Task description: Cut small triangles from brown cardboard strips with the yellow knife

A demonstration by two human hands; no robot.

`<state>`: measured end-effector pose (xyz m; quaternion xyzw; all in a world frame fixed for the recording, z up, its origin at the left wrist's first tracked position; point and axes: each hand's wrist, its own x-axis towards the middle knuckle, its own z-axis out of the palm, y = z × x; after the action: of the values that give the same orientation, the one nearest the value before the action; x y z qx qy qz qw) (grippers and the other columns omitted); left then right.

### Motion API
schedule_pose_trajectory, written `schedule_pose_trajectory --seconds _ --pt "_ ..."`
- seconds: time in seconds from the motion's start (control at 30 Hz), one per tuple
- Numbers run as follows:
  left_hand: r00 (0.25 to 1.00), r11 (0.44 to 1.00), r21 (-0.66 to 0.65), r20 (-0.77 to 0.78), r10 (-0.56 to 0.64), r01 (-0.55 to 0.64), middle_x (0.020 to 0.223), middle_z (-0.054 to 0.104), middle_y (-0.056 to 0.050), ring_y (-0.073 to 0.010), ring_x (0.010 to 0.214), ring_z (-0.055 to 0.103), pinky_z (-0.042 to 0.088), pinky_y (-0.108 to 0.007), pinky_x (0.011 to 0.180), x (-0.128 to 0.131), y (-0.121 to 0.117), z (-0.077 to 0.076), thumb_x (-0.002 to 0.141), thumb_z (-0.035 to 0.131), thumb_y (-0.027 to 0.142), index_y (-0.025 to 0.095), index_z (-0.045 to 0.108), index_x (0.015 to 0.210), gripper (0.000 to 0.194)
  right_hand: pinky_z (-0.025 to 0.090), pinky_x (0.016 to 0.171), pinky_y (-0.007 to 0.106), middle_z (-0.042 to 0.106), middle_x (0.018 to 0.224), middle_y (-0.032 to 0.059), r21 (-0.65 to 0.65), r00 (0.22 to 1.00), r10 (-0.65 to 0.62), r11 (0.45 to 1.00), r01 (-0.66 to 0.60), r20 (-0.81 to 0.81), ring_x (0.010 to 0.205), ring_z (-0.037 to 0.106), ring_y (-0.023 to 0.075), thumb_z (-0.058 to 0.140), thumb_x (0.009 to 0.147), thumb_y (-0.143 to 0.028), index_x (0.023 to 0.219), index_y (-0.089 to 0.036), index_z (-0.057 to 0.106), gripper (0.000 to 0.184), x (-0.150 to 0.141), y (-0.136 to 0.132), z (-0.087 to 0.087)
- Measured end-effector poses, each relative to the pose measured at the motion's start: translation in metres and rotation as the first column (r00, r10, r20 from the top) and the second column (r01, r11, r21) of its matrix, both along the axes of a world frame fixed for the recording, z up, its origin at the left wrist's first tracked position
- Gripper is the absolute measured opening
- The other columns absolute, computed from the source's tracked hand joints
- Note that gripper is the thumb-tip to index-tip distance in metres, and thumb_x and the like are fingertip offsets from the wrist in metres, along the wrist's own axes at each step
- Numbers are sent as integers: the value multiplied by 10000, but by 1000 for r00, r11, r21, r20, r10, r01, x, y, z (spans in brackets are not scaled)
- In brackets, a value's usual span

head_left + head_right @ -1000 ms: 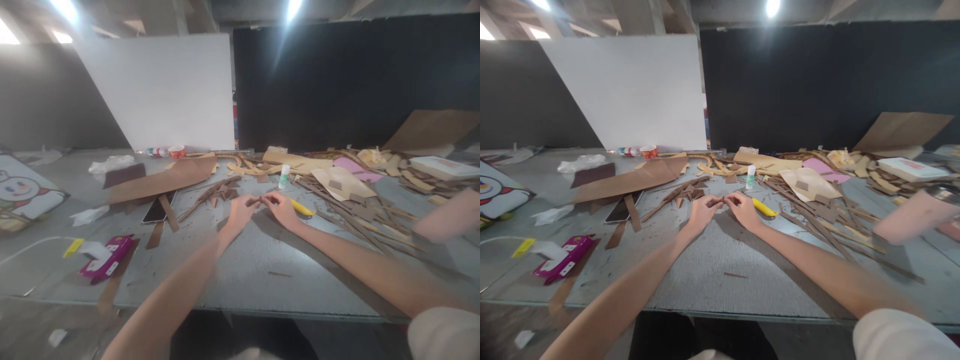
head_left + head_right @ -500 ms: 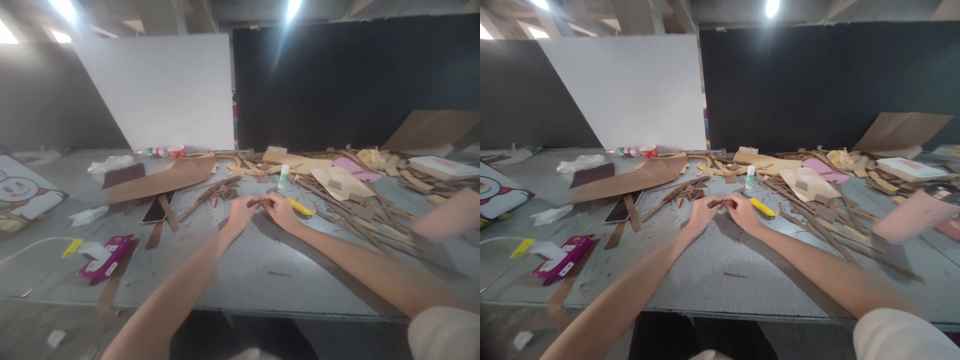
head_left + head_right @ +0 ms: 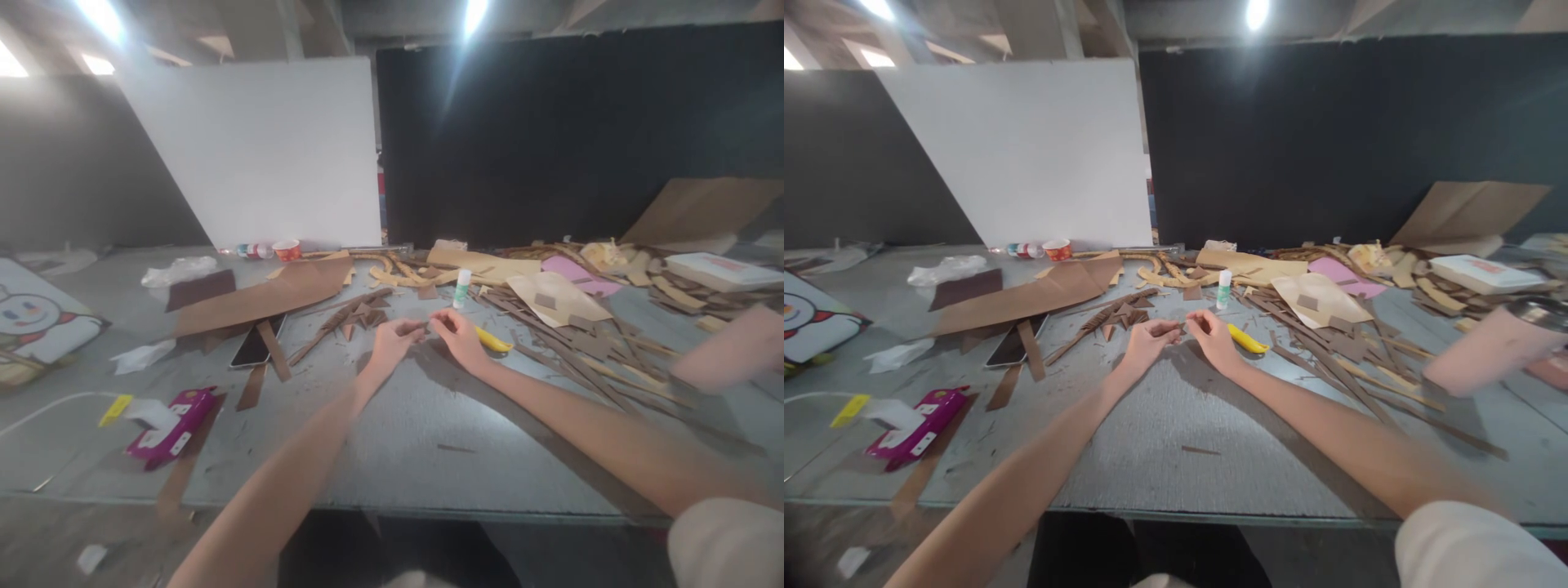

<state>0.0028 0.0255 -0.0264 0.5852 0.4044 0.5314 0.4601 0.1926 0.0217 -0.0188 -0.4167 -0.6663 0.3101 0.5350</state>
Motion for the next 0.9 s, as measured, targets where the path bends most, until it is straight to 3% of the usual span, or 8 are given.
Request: schedule_pose_trajectory --seconds 0.23,0.47,0.57,0.67,0.77,0.9 --pt "961 980 -155 264 -83 127 942 810 -94 -143 731 703 571 -312 778 -5 11 -7 668 965 390 170 838 977 400 547 796 331 740 1027 35 -11 983 181 983 -181 12 852 669 195 615 886 -312 1159 -225 688 295 -1 1 -4" --pt "945 941 -223 264 -194 255 899 774 -101 -166 754 699 545 -303 743 -7 8 1 703 960 388 140 788 1056 464 567 827 354 782 977 46 -11 982 189 982 -189 11 876 718 219 697 930 -423 1061 -220 749 247 -1 -4 -2" --pt "966 963 -167 184 -181 212 851 759 -80 -174 732 700 552 -306 719 -5 4 4 790 893 447 156 738 1083 441 553 770 346 790 935 46 -31 991 129 991 -128 38 830 706 223 709 929 -479 1020 -217 766 284 0 -4 0" --pt "994 994 -27 -22 -110 109 821 747 -68 -174 700 697 565 -308 705 -1 -2 6 933 732 501 166 722 989 339 526 725 337 786 902 47 -34 994 72 997 -69 77 792 678 220 703 932 -497 985 -212 771 298 1 -3 0" --pt "983 994 103 -182 -26 45 848 763 -63 -184 731 724 576 -303 724 1 -6 6 978 672 459 181 733 1013 288 512 726 341 772 878 44 -30 995 59 998 -57 81 785 663 220 703 932 -502 965 -210 759 299 1 -2 0" --pt "981 991 130 -192 15 10 784 755 -51 -198 721 744 583 -302 703 0 -6 6 974 672 446 183 708 977 265 516 738 344 742 887 28 -10 996 85 996 -85 22 799 664 219 711 928 -501 1085 -228 679 316 -1 -2 -2"
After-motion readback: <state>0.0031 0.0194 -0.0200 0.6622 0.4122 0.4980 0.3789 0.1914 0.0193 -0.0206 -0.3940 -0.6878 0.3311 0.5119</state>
